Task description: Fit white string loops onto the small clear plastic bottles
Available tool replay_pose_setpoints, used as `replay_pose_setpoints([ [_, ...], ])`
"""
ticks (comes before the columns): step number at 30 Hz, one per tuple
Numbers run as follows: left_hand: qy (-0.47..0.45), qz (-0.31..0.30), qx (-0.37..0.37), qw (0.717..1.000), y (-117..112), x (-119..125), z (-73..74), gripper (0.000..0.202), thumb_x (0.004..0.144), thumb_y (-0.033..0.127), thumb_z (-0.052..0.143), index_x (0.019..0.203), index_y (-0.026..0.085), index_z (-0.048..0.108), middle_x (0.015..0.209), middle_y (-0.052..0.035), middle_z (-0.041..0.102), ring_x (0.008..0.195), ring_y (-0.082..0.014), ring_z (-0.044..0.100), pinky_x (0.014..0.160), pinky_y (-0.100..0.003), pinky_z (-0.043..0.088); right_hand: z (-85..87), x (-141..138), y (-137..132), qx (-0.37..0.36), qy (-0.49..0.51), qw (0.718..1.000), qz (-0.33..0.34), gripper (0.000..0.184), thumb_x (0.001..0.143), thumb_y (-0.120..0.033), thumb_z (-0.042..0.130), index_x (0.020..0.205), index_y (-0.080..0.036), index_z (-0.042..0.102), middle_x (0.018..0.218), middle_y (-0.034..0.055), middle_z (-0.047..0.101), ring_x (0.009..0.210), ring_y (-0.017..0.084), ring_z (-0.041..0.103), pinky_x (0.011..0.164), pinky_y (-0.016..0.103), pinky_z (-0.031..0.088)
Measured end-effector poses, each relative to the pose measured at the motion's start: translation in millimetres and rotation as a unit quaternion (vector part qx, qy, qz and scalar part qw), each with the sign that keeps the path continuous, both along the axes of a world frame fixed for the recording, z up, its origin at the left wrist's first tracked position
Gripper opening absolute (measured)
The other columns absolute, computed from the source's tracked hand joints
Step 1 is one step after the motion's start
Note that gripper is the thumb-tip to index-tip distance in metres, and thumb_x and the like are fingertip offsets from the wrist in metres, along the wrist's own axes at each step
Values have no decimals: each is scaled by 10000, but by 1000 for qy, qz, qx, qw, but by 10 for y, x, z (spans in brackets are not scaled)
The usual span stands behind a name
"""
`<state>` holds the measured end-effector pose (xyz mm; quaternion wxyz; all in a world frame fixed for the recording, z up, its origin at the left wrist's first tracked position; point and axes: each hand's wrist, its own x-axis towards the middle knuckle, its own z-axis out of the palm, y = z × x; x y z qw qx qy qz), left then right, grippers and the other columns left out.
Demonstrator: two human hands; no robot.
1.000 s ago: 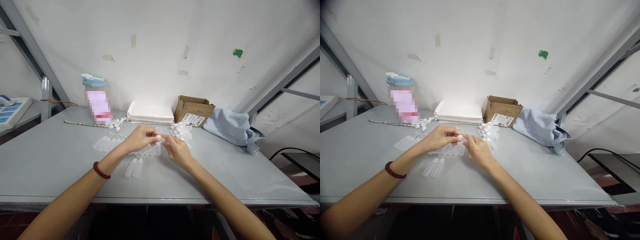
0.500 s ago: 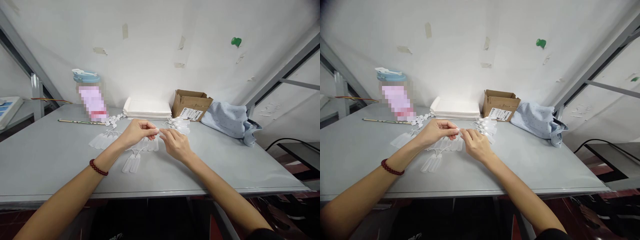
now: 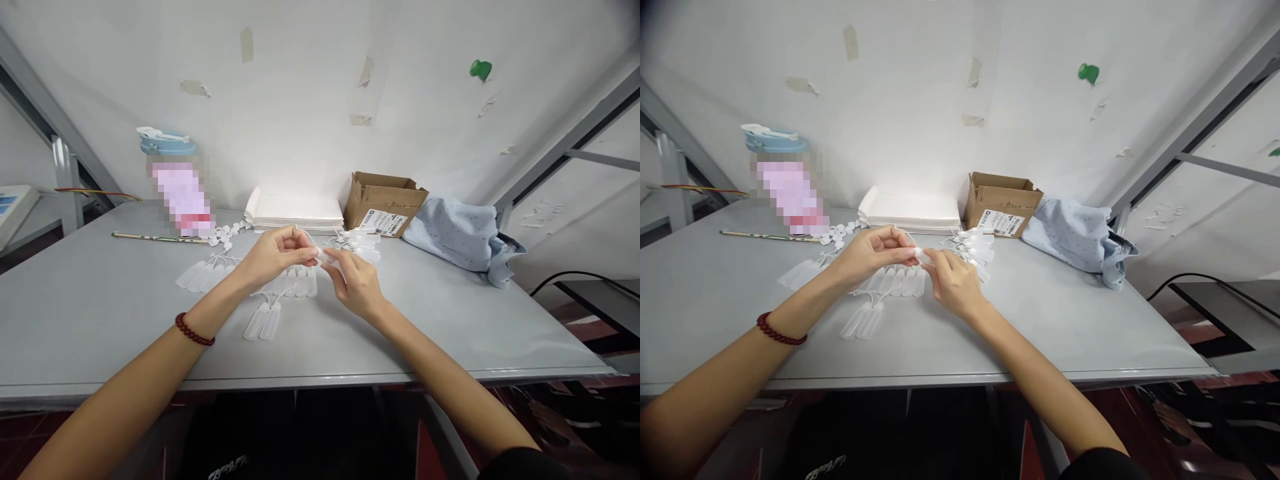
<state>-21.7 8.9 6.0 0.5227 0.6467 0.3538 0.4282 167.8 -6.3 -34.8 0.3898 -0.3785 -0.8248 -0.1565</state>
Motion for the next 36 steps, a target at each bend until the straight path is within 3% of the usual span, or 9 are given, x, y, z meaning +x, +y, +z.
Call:
replay_pose_setpoints([
  [5, 83, -20, -25, 996, 7, -26, 5, 337, 786, 433, 635, 645, 130, 592, 610, -12, 600, 485, -88, 541, 519, -236, 475, -13, -5, -9, 21, -41, 999, 5, 238, 935, -216, 421, 1117, -185, 571, 871, 83, 675, 785, 174, 629, 631, 264, 472],
  [9, 84, -54, -7, 995, 10, -55, 0, 274, 796, 397, 632, 753, 128, 657, 686, -45, 663, 597, -127, 616, 613, -263, 516, -55, 1, -14, -3, -26, 1000, 10, 243, 937, -246, 421, 1117, -179, 569, 819, 75, 668, 720, 170, 624, 581, 259, 458],
  [13, 83, -53, 28, 995, 8, -47, -19, 243, 799, 349, 631, 876, 125, 685, 740, -57, 692, 707, -153, 651, 704, -289, 526, -48, 9, -15, -93, 63, 993, 31, 241, 907, -300, 479, 1090, -182, 583, 828, 72, 687, 646, 162, 612, 559, 266, 476],
  [19, 71, -25, 52, 996, 31, -18, -81, 250, 789, 324, 643, 954, 139, 680, 783, -40, 679, 745, -144, 630, 710, -277, 512, 38, 10, -13, -255, 184, 947, 63, 230, 860, -311, 553, 1017, -161, 630, 866, 51, 701, 590, 121, 584, 514, 244, 471],
  [25, 80, -32, 37, 996, 28, -4, -76, 269, 813, 372, 611, 910, 133, 686, 746, -43, 673, 709, -142, 627, 689, -272, 520, -5, 10, -19, -157, 139, 975, 72, 229, 900, -269, 488, 1087, -183, 587, 930, 72, 670, 729, 150, 596, 586, 264, 479],
  [30, 88, -12, 60, 994, -7, 21, -78, 252, 807, 347, 618, 895, 121, 685, 687, -35, 654, 650, -131, 605, 670, -268, 502, -18, 28, -9, -155, 130, 976, 86, 233, 897, -287, 490, 1056, -152, 593, 856, 82, 657, 683, 150, 574, 592, 273, 466],
  [33, 94, 8, 87, 992, -26, 41, -92, 233, 809, 327, 614, 893, 123, 689, 678, -26, 643, 652, -129, 591, 657, -260, 489, 35, 25, -19, -233, 181, 950, 100, 243, 893, -335, 492, 998, -153, 613, 803, 63, 646, 651, 137, 562, 572, 263, 443],
  [36, 90, 13, 110, 990, -32, 52, -107, 234, 821, 335, 598, 895, 133, 691, 767, -39, 668, 700, -132, 589, 676, -260, 487, 120, 15, -38, -375, 267, 878, 129, 282, 886, -413, 493, 912, -160, 615, 637, -8, 553, 495, 90, 470, 472, 234, 374],
])
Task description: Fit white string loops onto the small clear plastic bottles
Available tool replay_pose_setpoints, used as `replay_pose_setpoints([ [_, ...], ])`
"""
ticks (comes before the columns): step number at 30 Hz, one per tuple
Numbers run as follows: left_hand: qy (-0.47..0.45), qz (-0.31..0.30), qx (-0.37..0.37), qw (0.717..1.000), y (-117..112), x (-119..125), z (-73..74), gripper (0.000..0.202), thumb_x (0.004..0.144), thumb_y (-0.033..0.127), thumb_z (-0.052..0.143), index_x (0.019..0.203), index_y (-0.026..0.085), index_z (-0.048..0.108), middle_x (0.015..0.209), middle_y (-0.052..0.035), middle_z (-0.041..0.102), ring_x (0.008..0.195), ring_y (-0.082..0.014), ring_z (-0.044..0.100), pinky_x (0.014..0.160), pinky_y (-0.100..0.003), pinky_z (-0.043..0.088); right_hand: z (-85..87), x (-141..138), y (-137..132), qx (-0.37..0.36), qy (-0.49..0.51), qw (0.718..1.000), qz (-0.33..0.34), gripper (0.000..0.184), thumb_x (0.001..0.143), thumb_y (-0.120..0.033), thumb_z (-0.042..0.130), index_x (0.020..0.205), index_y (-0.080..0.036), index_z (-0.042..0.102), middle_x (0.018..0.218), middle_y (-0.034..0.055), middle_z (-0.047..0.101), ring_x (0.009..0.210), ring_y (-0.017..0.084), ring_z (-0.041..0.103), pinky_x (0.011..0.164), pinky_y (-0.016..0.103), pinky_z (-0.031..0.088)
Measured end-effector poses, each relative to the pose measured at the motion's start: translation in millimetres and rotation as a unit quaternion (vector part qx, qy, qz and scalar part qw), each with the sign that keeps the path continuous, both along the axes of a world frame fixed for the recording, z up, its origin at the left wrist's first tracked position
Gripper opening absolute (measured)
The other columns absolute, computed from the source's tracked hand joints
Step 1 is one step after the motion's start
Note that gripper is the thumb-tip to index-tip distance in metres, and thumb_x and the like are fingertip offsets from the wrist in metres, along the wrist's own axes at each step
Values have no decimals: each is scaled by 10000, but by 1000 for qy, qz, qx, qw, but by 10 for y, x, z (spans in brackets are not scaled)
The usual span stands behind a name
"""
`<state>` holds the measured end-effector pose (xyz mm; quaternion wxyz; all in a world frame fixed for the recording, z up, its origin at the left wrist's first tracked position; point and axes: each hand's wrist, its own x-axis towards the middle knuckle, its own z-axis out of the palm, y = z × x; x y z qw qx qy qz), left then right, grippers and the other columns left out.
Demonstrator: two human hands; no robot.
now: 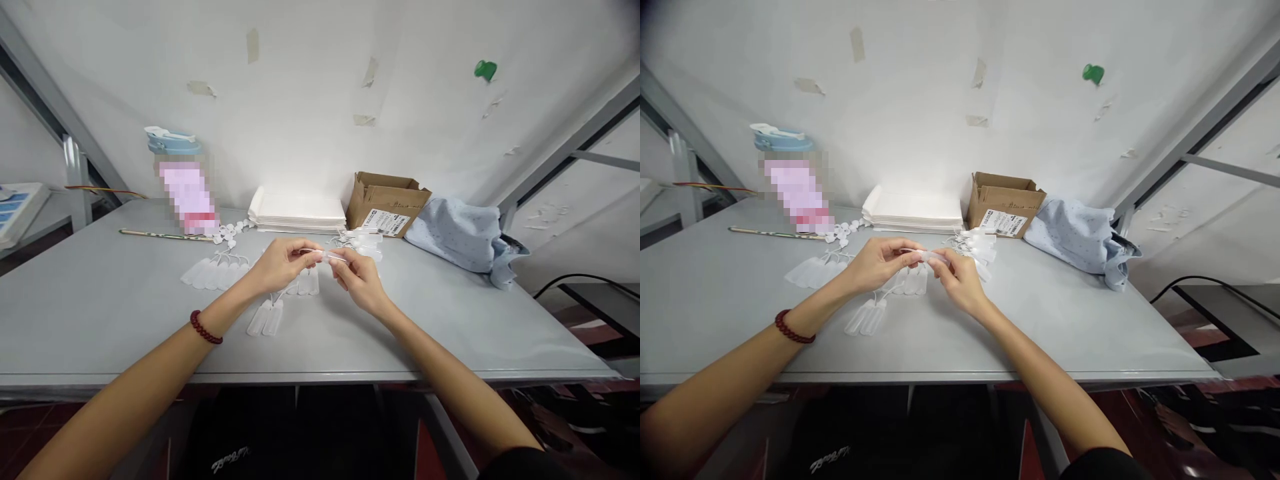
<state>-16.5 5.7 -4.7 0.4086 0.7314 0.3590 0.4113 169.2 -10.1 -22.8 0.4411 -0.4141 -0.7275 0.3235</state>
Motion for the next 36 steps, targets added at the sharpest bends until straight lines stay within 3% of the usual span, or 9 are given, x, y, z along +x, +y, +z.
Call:
replay_pose_setpoints([
  [4, 5, -7, 4, 1000, 19, -8, -11, 238, 819, 340, 595, 900, 138, 694, 845, -55, 688, 774, -153, 610, 722, -277, 490, 51, 4, 10, -104, 49, 992, 50, 359, 879, -491, 470, 800, -160, 584, 602, -28, 516, 429, 66, 412, 437, 231, 356],
  [7, 2, 9, -7, 1000, 40, -22, -9, 245, 807, 352, 605, 868, 132, 694, 778, -50, 681, 726, -152, 609, 697, -282, 490, -7, 25, 59, 49, -23, 998, -25, 298, 853, -452, 543, 919, -168, 607, 743, 28, 624, 531, 99, 500, 498, 250, 421],
  [11, -37, -11, -69, 997, 58, -44, 1, 259, 787, 376, 633, 827, 127, 692, 752, -50, 680, 666, -132, 602, 686, -280, 491, -111, 42, 97, 321, -121, 933, -108, 184, 863, -332, 561, 951, -184, 624, 874, 95, 669, 708, 157, 584, 609, 279, 476],
  [14, -70, -45, -109, 991, 60, -52, 7, 269, 766, 385, 657, 815, 123, 690, 748, -51, 678, 649, -125, 597, 675, -278, 491, -113, 28, 51, 358, -128, 918, -113, 161, 870, -314, 546, 911, -182, 628, 756, 74, 648, 633, 146, 551, 575, 272, 453],
  [19, -32, -16, -68, 997, 31, -27, -13, 250, 764, 357, 657, 830, 118, 688, 737, -44, 666, 641, -123, 581, 669, -277, 482, 28, 12, -5, 50, -10, 997, -62, 300, 860, -424, 523, 702, -172, 568, 572, -13, 479, 486, 90, 394, 477, 248, 341],
  [24, 16, 27, -43, 999, 22, 11, -64, 235, 777, 347, 641, 861, 135, 694, 750, -37, 663, 664, -126, 568, 655, -269, 469, 69, 55, 61, -197, 48, 977, 67, 433, 848, -516, 500, 582, -184, 419, 555, -40, 400, 447, 64, 349, 452, 233, 333],
  [28, -19, 12, -92, 995, 59, -6, -57, 228, 755, 349, 670, 812, 131, 696, 729, -42, 669, 634, -120, 570, 660, -276, 483, -46, 48, 76, 110, -107, 987, -54, 255, 879, -407, 510, 880, -170, 602, 775, 53, 610, 614, 127, 528, 553, 264, 438],
  [32, -100, -40, -197, 975, 84, -39, -23, 214, 719, 333, 713, 800, 136, 702, 740, -44, 673, 625, -116, 585, 674, -294, 512, -109, 60, 89, 429, -238, 864, -109, 186, 901, -222, 499, 1046, -183, 608, 808, 77, 650, 721, 157, 585, 601, 261, 471],
  [36, -98, -94, -224, 965, 73, -51, 5, 215, 745, 341, 693, 717, 127, 687, 709, -35, 631, 622, -111, 570, 645, -285, 521, -88, 94, 97, 557, -254, 780, -130, 241, 867, -130, 541, 1096, -187, 583, 773, 58, 647, 670, 145, 578, 580, 248, 473],
])
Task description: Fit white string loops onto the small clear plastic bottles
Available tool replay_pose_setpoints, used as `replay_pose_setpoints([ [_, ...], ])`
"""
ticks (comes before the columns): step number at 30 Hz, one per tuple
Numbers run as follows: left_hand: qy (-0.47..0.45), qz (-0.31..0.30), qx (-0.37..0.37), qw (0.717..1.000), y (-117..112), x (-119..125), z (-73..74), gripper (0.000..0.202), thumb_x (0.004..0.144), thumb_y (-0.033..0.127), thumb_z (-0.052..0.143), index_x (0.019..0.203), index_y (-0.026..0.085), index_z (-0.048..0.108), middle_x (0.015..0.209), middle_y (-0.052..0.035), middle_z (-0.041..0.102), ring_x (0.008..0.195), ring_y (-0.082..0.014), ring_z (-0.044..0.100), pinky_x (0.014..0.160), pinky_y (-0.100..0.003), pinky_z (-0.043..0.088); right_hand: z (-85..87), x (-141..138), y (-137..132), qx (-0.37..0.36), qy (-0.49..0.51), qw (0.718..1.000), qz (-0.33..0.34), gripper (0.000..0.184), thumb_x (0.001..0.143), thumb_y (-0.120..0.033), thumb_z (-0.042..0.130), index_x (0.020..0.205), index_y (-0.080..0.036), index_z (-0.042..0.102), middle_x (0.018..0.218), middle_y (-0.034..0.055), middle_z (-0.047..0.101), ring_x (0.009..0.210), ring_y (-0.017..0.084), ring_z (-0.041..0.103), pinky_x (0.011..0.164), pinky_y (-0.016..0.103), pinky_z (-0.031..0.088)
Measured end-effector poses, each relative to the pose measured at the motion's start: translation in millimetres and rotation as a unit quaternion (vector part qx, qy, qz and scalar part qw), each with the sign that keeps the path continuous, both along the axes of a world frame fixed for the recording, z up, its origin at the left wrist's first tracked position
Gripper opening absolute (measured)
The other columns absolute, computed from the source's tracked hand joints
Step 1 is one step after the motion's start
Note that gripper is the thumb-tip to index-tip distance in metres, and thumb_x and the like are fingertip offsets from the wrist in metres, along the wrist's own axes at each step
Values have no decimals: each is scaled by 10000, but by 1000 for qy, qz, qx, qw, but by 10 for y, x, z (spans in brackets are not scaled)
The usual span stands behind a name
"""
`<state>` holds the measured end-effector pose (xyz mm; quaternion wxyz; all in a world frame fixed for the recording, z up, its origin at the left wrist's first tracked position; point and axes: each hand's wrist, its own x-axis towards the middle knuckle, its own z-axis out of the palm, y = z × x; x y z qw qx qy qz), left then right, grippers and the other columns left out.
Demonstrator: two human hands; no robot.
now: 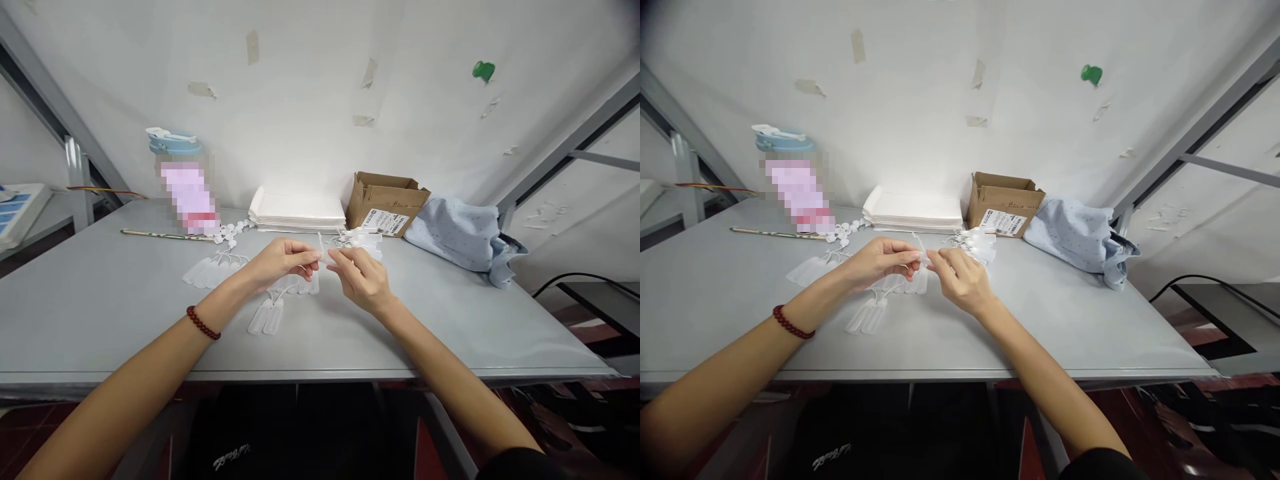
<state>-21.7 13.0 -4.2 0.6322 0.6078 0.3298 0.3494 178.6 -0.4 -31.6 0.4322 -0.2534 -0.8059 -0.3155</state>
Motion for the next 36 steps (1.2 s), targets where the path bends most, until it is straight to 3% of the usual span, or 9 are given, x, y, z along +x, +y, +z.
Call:
replay_pose_setpoints([
  [3, 6, -22, 17, 1000, -15, -1, 9, 246, 755, 354, 676, 671, 123, 661, 685, -30, 610, 619, -114, 559, 622, -282, 519, 17, -3, -11, -7, 14, 999, 28, 258, 864, -131, 547, 1116, -179, 574, 772, 60, 647, 681, 146, 589, 576, 247, 482],
  [7, 24, 5, 91, 996, -40, 10, 13, 235, 769, 363, 661, 744, 129, 670, 697, -23, 617, 607, -116, 578, 637, -281, 512, 29, -32, -49, -126, 90, 984, 83, 237, 872, -139, 534, 1097, -178, 597, 814, 68, 651, 715, 145, 611, 610, 255, 518],
  [11, 51, 34, 151, 987, -60, 30, 21, 271, 803, 402, 613, 840, 143, 683, 784, -49, 653, 703, -142, 604, 687, -287, 523, 25, -49, -84, -215, 144, 962, 87, 247, 882, -159, 513, 1091, -230, 625, 884, 66, 652, 765, 150, 629, 640, 282, 554],
  [13, 64, 52, 175, 981, -64, 45, 17, 291, 805, 426, 597, 837, 151, 686, 808, -52, 659, 736, -150, 596, 667, -274, 523, 6, -54, -86, -227, 144, 959, 92, 275, 886, -150, 496, 1100, -253, 635, 912, 65, 654, 811, 157, 634, 664, 298, 567],
  [16, 89, 118, 207, 967, -66, 77, -1, 312, 786, 437, 611, 681, 149, 669, 671, -21, 622, 620, -119, 548, 593, -239, 495, -38, -64, -70, -221, 126, 961, 113, 311, 891, -129, 476, 1106, -279, 643, 920, 55, 662, 815, 150, 635, 662, 298, 565],
  [20, 55, 178, 171, 967, -60, 109, -30, 327, 779, 432, 625, 631, 141, 656, 623, -15, 606, 572, -108, 530, 560, -232, 472, -71, -75, -40, -174, 131, 968, 121, 307, 877, -104, 500, 1083, -272, 653, 930, 57, 670, 788, 145, 630, 630, 283, 556],
  [26, 54, 46, 97, 993, -18, 38, -28, 316, 797, 435, 617, 717, 137, 687, 732, -56, 666, 666, -134, 592, 588, -245, 489, -45, -57, -40, -155, 155, 970, 101, 278, 876, -111, 509, 1040, -271, 665, 935, 57, 658, 826, 153, 627, 653, 298, 571],
  [33, 20, 55, 103, 993, -45, 44, -28, 299, 795, 405, 624, 673, 133, 646, 685, -31, 636, 584, -104, 556, 614, -258, 488, -46, -36, -45, -194, 141, 968, 81, 249, 903, -176, 478, 1100, -222, 625, 889, 77, 650, 803, 156, 631, 638, 270, 574],
  [36, 37, 76, 150, 985, -74, 66, -27, 278, 804, 397, 610, 714, 136, 642, 685, -22, 618, 602, -115, 562, 634, -268, 485, -39, -39, -57, -215, 154, 961, 77, 220, 898, -210, 499, 1081, -206, 621, 842, 71, 649, 728, 153, 611, 614, 276, 536],
])
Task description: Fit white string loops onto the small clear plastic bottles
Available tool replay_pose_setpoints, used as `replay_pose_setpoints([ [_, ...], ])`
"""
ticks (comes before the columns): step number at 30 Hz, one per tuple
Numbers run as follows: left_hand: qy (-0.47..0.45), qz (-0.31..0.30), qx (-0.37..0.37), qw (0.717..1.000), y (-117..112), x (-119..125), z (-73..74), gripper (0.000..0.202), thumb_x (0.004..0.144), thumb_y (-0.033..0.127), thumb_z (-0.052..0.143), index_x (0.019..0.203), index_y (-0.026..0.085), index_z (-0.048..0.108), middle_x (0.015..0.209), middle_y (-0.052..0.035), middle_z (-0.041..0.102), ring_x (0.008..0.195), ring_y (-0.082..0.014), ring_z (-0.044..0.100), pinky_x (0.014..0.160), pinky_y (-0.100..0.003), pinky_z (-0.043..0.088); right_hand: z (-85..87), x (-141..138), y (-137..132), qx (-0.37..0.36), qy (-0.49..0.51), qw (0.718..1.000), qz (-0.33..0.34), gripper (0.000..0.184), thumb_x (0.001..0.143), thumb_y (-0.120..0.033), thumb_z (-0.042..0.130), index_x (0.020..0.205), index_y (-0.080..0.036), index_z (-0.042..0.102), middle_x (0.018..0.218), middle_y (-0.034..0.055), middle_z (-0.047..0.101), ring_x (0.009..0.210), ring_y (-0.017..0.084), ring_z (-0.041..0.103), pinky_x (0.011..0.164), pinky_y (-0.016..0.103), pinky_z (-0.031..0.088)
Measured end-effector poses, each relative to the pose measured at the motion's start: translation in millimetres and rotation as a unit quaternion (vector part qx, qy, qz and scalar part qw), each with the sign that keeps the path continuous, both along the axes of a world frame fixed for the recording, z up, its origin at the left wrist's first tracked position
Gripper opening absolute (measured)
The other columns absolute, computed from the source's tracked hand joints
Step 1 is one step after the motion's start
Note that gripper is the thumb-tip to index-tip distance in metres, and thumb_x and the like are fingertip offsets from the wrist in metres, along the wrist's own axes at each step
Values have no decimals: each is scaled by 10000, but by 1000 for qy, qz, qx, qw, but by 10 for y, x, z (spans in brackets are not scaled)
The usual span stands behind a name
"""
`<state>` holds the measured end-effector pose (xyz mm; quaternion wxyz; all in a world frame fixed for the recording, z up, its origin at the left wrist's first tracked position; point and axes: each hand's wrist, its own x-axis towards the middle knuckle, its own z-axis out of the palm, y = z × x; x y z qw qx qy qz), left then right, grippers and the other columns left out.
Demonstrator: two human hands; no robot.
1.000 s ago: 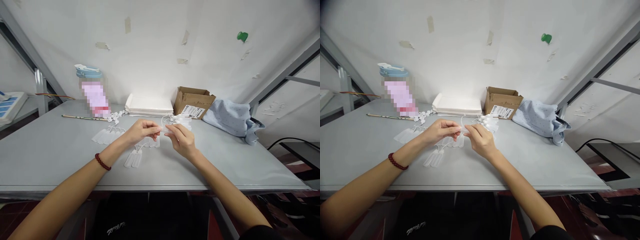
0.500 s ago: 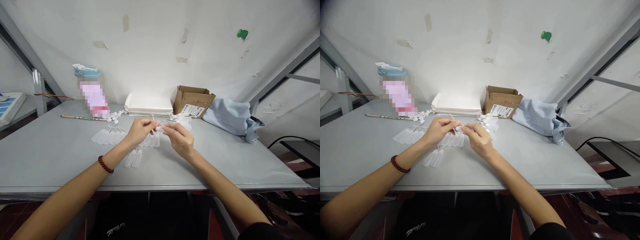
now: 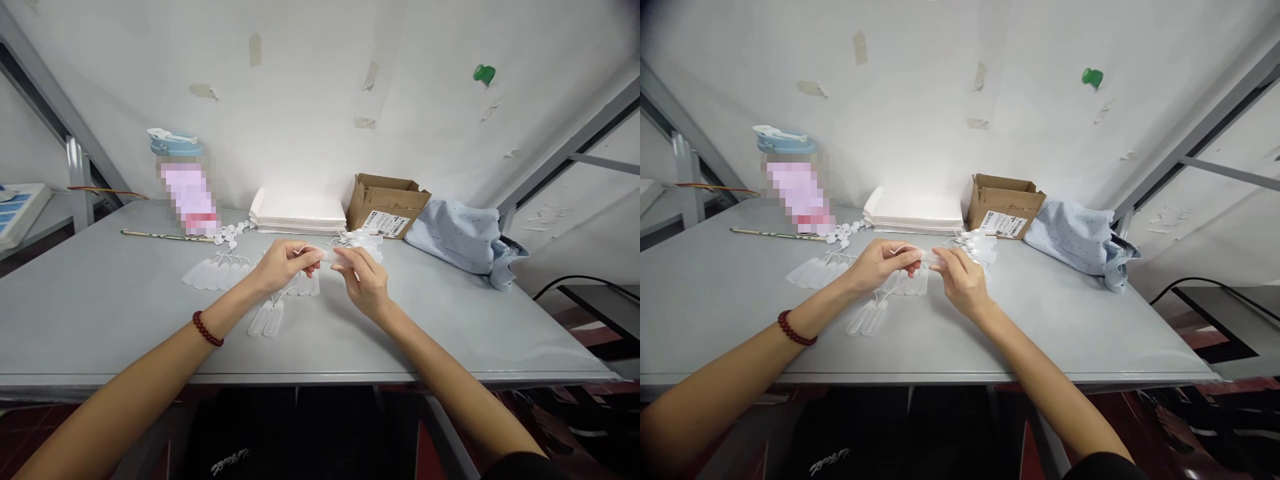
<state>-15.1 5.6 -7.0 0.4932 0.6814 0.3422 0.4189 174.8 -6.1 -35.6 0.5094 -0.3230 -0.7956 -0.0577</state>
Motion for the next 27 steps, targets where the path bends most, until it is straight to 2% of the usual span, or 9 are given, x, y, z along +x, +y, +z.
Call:
replay_pose_setpoints([
  [3, 46, 32, 72, 996, -32, 15, 2, 274, 824, 398, 576, 770, 141, 653, 684, -21, 606, 626, -126, 554, 651, -273, 475, 22, -16, -25, -108, 35, 993, 8, 227, 908, -301, 486, 1053, -201, 629, 789, 48, 630, 635, 136, 568, 585, 280, 494],
  [7, 88, 64, 125, 986, -49, 33, -10, 272, 832, 400, 561, 824, 151, 668, 725, -31, 633, 688, -140, 561, 673, -267, 469, 86, -25, -27, -277, 72, 957, 50, 310, 927, -379, 425, 943, -188, 669, 716, 17, 614, 590, 112, 543, 571, 256, 454],
  [9, 96, 71, 137, 983, -25, 26, -23, 257, 821, 398, 576, 850, 161, 668, 800, -39, 658, 761, -151, 580, 705, -265, 476, 122, 6, 11, -314, 61, 945, 60, 304, 913, -390, 450, 932, -184, 672, 755, 22, 639, 636, 118, 560, 580, 249, 450],
  [12, 113, 94, 142, 979, 53, -33, -36, 268, 789, 380, 611, 956, 173, 648, 997, -56, 660, 855, -162, 589, 699, -256, 489, 143, 135, 139, -280, 39, 959, 18, 259, 880, -368, 505, 960, -176, 660, 897, 56, 672, 746, 145, 588, 603, 257, 462],
  [15, 143, 170, 138, 965, 146, -146, -9, 276, 780, 325, 600, 1004, 167, 627, 1086, -74, 640, 869, -169, 597, 666, -249, 489, 94, 351, 334, -193, 5, 978, -83, 228, 851, -334, 535, 959, -169, 650, 917, 79, 671, 746, 169, 583, 616, 293, 469],
  [17, 168, 231, 134, 949, 202, -236, 29, 243, 775, 297, 584, 967, 157, 638, 1050, -80, 656, 849, -177, 606, 686, -262, 485, 35, 501, 462, -164, -23, 976, -139, 210, 844, -301, 530, 948, -161, 648, 923, 95, 674, 768, 191, 587, 660, 329, 476],
  [20, 189, 300, 117, 928, 283, -368, 79, 223, 758, 291, 580, 908, 148, 662, 940, -76, 685, 780, -182, 611, 731, -293, 474, -49, 659, 588, -159, -50, 969, -182, 190, 827, -281, 539, 912, -156, 655, 924, 105, 685, 830, 224, 594, 715, 362, 475],
  [23, 181, 337, 109, 917, 366, -485, 81, 225, 746, 292, 571, 877, 142, 677, 851, -67, 690, 734, -183, 609, 744, -305, 463, -86, 713, 628, -146, -48, 967, -202, 193, 834, -290, 527, 903, -160, 651, 918, 108, 687, 867, 242, 592, 770, 388, 461],
  [27, 183, 372, 125, 902, 480, -617, 10, 210, 717, 237, 553, 844, 135, 686, 799, -69, 687, 732, -188, 615, 748, -298, 459, -57, 704, 675, -112, -27, 967, -229, 220, 861, -307, 488, 944, -159, 628, 929, 121, 673, 890, 263, 558, 812, 417, 427],
])
